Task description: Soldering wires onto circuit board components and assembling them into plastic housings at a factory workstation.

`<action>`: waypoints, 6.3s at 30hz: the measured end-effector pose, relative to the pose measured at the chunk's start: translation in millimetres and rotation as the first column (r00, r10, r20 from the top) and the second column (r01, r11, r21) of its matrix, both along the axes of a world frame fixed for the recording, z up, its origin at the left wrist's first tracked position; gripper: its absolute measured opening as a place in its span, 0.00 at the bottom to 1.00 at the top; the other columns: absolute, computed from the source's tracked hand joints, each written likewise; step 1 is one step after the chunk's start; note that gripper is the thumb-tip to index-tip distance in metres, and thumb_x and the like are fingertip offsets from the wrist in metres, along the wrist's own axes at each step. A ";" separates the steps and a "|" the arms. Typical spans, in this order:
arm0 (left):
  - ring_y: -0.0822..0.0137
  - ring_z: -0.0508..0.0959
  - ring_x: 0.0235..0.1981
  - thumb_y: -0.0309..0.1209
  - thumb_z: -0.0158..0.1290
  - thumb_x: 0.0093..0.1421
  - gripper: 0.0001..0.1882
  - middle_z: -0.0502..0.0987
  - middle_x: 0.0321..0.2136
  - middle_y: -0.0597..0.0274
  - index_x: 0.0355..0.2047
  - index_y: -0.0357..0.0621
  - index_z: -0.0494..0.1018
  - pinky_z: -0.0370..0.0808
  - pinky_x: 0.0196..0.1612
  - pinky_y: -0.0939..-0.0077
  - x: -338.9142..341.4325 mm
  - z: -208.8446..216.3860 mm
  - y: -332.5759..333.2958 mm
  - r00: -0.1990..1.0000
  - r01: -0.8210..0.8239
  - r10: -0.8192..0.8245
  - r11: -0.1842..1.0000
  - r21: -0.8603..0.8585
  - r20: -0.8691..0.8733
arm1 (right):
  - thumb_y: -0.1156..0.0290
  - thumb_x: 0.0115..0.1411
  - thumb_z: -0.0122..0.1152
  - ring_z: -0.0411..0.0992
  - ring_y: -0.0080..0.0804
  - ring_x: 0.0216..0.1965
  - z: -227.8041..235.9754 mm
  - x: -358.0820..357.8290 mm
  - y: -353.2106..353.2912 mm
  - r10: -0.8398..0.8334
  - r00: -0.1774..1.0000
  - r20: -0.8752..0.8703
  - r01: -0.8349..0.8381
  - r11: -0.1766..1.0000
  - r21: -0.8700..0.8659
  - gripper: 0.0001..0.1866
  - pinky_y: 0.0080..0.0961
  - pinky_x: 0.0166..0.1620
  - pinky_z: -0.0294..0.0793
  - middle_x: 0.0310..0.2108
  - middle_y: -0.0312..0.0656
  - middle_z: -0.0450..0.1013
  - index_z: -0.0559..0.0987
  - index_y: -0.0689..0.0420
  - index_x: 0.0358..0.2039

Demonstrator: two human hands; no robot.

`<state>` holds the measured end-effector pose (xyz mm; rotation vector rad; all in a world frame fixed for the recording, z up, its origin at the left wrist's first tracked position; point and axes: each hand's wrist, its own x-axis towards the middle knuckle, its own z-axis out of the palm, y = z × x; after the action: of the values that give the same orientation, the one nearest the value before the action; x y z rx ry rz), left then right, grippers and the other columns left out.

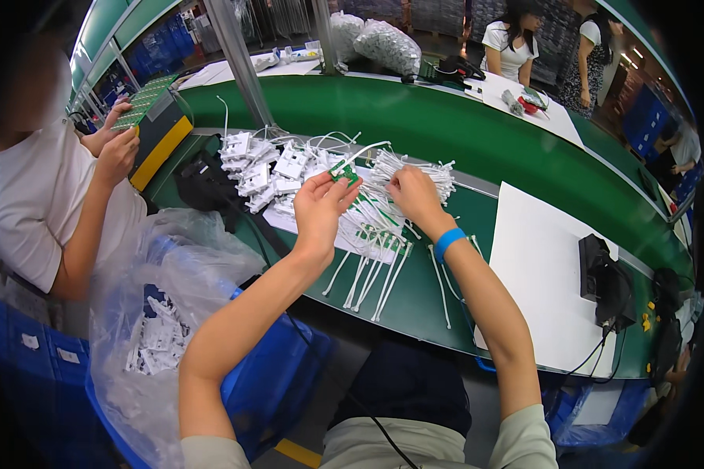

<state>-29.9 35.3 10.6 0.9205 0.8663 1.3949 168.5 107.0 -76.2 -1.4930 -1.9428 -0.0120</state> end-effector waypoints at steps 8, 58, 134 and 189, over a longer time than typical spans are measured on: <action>0.56 0.81 0.46 0.19 0.52 0.64 0.17 0.73 0.45 0.48 0.51 0.26 0.62 0.81 0.48 0.73 -2.7 -12.3 14.3 0.997 -0.068 0.068 0.998 0.009 0.030 | 0.69 0.48 0.67 0.77 0.52 0.39 -17.2 -22.5 26.5 -0.053 0.994 0.099 0.057 0.998 -0.035 0.09 0.46 0.44 0.74 0.32 0.54 0.77 0.82 0.62 0.23; 0.67 0.80 0.39 0.25 0.57 0.61 0.22 0.79 0.42 0.53 0.53 0.29 0.66 0.79 0.39 0.74 3.2 -17.2 11.7 0.988 0.077 -0.076 0.997 0.004 -0.137 | 0.72 0.65 0.59 0.63 0.12 0.25 115.2 27.9 -44.4 0.238 0.657 -0.716 -0.165 0.971 0.171 0.07 0.13 0.27 0.58 0.24 0.30 0.71 0.80 0.62 0.40; 0.71 0.81 0.41 0.23 0.55 0.64 0.16 0.81 0.42 0.56 0.51 0.29 0.73 0.77 0.48 0.79 2.6 -7.9 3.7 0.969 0.196 -0.186 0.980 0.046 -0.161 | 0.78 0.57 0.64 0.73 0.36 0.28 100.1 -12.7 -88.8 0.301 0.895 -0.330 -0.253 0.950 0.181 0.04 0.30 0.33 0.72 0.28 0.44 0.74 0.80 0.63 0.33; 0.68 0.81 0.38 0.21 0.56 0.63 0.14 0.81 0.38 0.54 0.48 0.27 0.73 0.79 0.43 0.77 9.8 -6.1 -0.7 0.943 0.223 -0.150 0.948 0.229 -0.298 | 0.64 0.48 0.76 0.68 0.29 0.30 109.9 5.1 -78.7 0.145 0.877 -0.459 -0.211 0.973 -0.096 0.14 0.28 0.34 0.67 0.27 0.39 0.73 0.82 0.61 0.23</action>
<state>-20.0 34.5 4.5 1.3910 0.7872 1.2471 173.6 28.4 33.7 -1.2571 -1.7128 0.5231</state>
